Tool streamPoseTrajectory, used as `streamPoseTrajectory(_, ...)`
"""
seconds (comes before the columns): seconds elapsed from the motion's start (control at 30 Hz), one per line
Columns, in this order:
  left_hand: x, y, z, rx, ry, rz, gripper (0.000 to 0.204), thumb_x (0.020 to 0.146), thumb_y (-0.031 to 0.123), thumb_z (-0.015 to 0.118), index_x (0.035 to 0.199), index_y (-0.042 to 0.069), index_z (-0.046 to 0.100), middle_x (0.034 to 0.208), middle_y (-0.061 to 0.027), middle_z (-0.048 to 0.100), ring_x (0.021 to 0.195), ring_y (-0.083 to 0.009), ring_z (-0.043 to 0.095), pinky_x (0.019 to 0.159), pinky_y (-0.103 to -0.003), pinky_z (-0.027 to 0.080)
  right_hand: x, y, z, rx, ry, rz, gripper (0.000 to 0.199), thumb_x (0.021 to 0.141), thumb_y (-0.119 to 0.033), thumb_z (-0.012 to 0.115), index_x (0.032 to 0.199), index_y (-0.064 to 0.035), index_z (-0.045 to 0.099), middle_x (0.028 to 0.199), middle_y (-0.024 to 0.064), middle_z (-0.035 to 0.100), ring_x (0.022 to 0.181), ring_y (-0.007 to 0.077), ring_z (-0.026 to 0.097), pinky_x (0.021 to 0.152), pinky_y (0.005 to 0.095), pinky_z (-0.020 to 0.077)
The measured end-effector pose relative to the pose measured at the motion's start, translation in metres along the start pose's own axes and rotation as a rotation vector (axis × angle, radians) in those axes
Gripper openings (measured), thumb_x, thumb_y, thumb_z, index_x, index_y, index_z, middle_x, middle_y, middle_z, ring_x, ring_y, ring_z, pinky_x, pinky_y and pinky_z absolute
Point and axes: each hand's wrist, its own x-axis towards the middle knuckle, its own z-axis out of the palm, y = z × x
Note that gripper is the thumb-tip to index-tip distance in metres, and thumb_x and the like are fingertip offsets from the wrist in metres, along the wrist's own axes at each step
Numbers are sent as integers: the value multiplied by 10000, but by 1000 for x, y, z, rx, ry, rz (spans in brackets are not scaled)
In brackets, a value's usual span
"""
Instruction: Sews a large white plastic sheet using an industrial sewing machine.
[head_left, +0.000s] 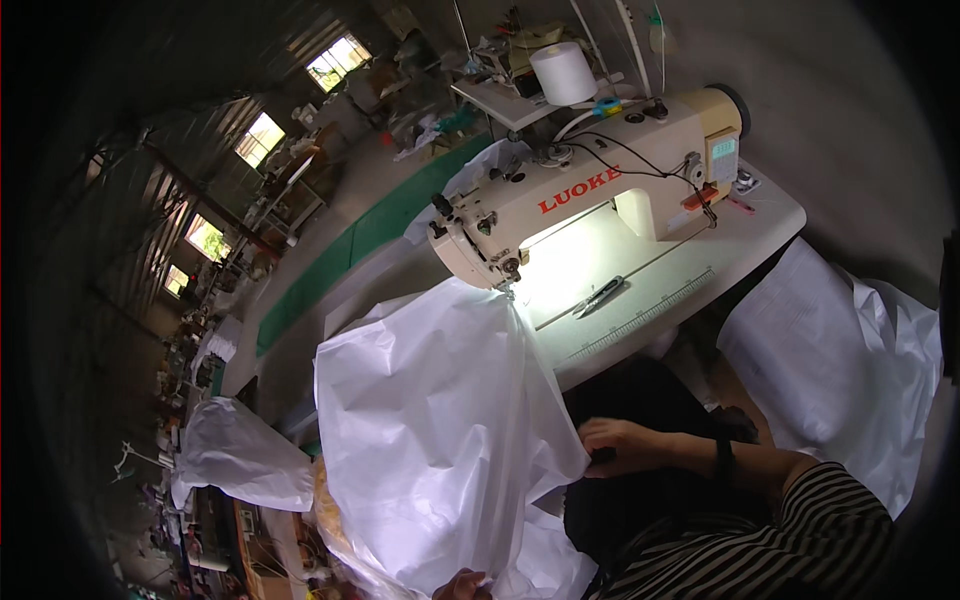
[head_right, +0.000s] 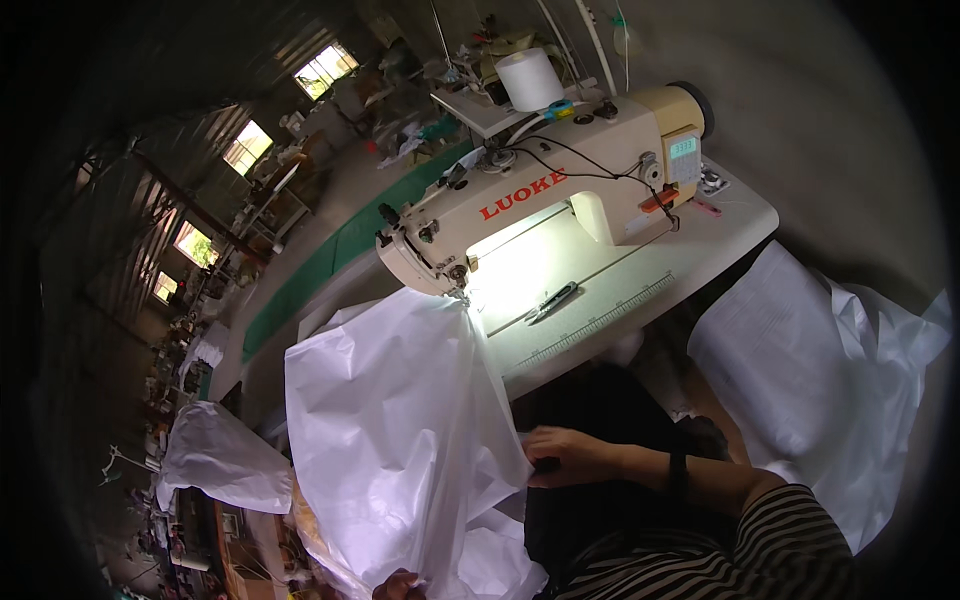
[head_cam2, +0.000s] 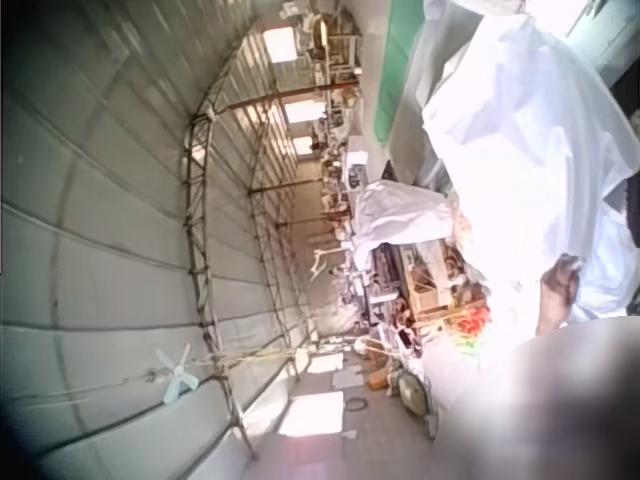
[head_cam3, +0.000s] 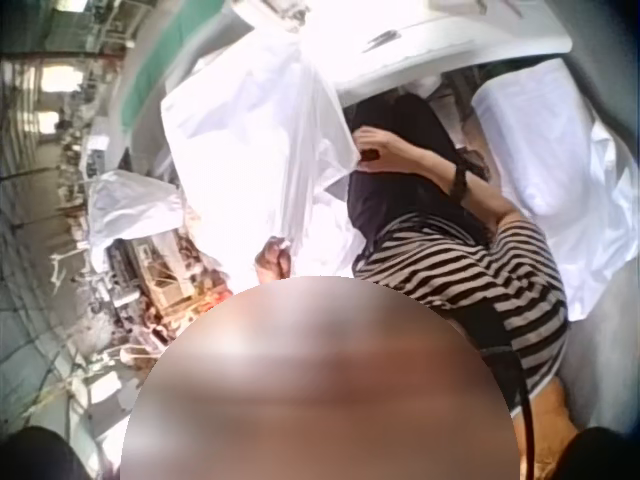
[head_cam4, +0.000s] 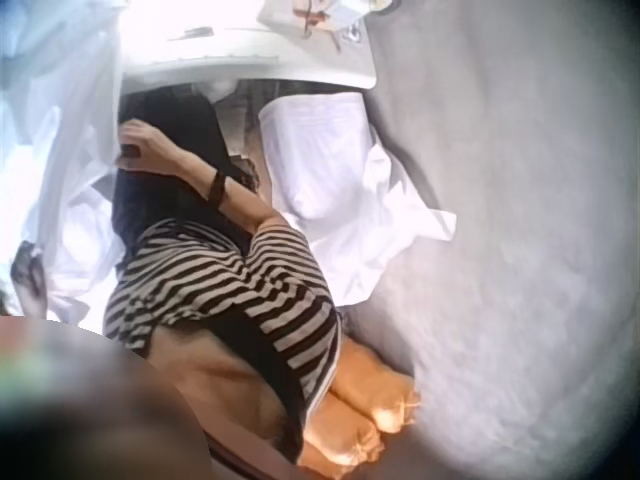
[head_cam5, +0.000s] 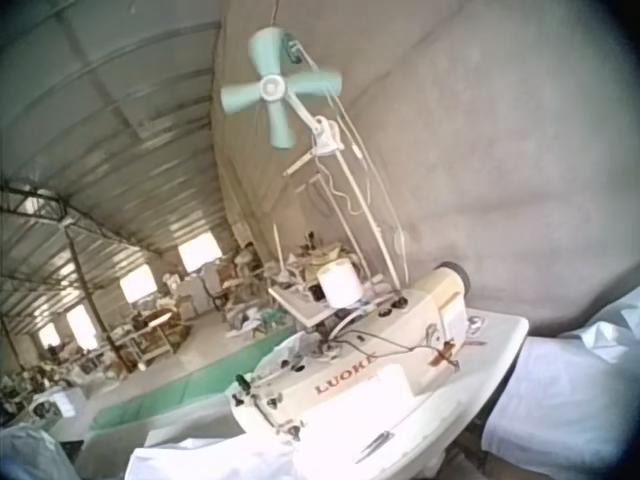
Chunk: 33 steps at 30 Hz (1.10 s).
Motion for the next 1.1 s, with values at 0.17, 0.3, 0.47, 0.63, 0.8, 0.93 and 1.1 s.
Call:
streamPoseTrajectory(0.17,8,3,-5,-102,-99,62,312,787,-84,549,1084,10,570,919,-187,658,718,-376,629,646,-431,515,22,6,7,183,-90,170,287,824,-227,759,994,-10,678,1125,147,658,1093,358,607,959,392,480)
streamPoseTrajectory(0.3,11,3,-12,-79,-40,82,317,787,-98,526,1083,3,581,911,-179,650,708,-360,606,643,-423,498,17,-15,23,-117,-591,269,463,889,-367,682,1130,29,660,1167,199,668,1093,298,642,909,403,499)
streamPoseTrajectory(0.47,11,-3,-17,-114,-61,-1,290,819,-93,510,1086,4,568,921,-163,652,661,-325,570,602,-415,469,-18,-75,10,741,-217,308,469,879,-354,699,1212,-29,640,1133,191,678,1082,324,650,949,389,485)
streamPoseTrajectory(0.63,12,-1,-10,-218,5,105,417,817,-103,517,1174,108,555,903,-121,649,539,-209,468,533,-350,434,-46,-81,-8,429,-220,337,368,927,-242,668,1194,9,627,1167,149,663,1084,230,637,932,350,494)
streamPoseTrajectory(0.8,20,16,10,-354,-50,182,617,833,-130,507,1342,214,559,716,-20,567,424,-95,343,488,-255,431,-98,-63,-4,1390,42,906,473,963,-235,634,1356,-12,493,1319,72,558,1176,186,562,1005,361,454)
streamPoseTrajectory(0.93,25,37,29,-505,-136,77,380,799,-149,487,1110,17,629,654,-23,467,454,-92,341,469,-247,369,-100,-49,-10,1200,422,1022,479,955,-233,638,1351,-9,486,1305,91,569,1151,183,577,1007,370,458)
streamPoseTrajectory(1.1,19,51,47,-531,-110,-26,220,762,-156,482,920,-20,553,740,-85,511,572,-163,447,529,-289,404,-78,-56,-43,1130,669,235,337,911,-225,711,1169,-56,574,940,58,653,855,124,635,770,282,530)
